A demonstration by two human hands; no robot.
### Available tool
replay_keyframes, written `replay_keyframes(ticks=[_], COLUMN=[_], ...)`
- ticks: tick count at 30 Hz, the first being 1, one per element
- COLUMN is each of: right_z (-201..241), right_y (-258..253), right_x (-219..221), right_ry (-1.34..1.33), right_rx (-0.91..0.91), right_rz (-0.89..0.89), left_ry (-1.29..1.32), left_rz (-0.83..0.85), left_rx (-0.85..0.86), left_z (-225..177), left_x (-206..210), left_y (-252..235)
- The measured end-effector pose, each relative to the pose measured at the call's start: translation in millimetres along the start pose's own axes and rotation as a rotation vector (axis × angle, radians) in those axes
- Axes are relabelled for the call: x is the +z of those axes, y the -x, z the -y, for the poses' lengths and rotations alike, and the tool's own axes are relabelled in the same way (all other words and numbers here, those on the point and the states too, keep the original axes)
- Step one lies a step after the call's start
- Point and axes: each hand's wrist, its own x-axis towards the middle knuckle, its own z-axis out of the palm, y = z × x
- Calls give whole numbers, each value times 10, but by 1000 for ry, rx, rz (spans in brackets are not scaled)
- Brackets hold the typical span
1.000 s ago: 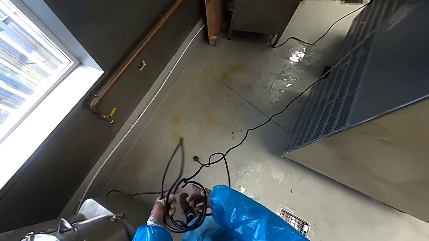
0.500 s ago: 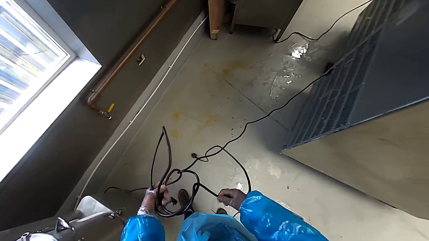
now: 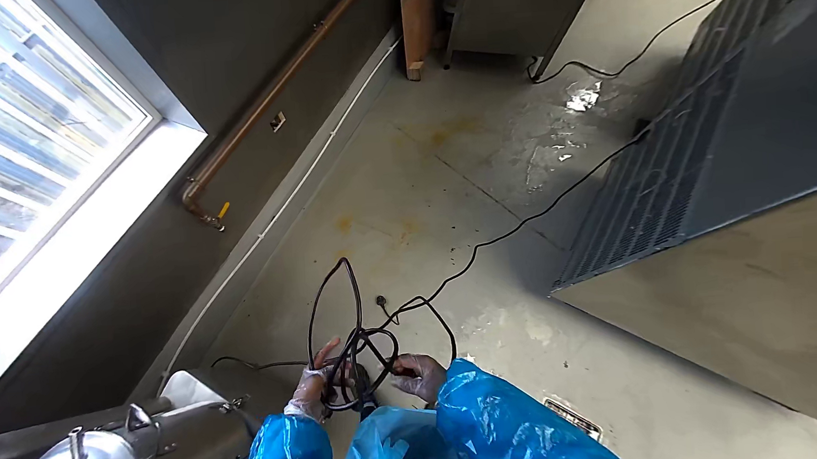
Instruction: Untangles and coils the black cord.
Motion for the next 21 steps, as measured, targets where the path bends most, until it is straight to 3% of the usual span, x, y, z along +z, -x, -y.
replay_keyframes(ticks=[3,7,9,11,15,18,21], right_z=[-31,22,102,175,173,214,220], right_y=[-76,-210,-263,-292,-329,-297,-309], right_x=[120,226,229,244,258,305,292], right_ry=[-387,-830,-897,-949,-977,-929,-944], right_rx=[5,238,348,433,433,393,346], right_rz=[-37,-256,-369,-473,-543,-493,-506], left_ry=[4,-207,-205,-39,241,223,43], left_rz=[5,-6,-43,-107,-184,-67,116], left_rx=[28,96,243,393,592,701,701], left_z=[-3,-58,-123,-121,-131,-258,-397], left_x=[-1,-85,-180,-252,-345,-426,-398], left_y=[63,197,323,450,679,918,1195])
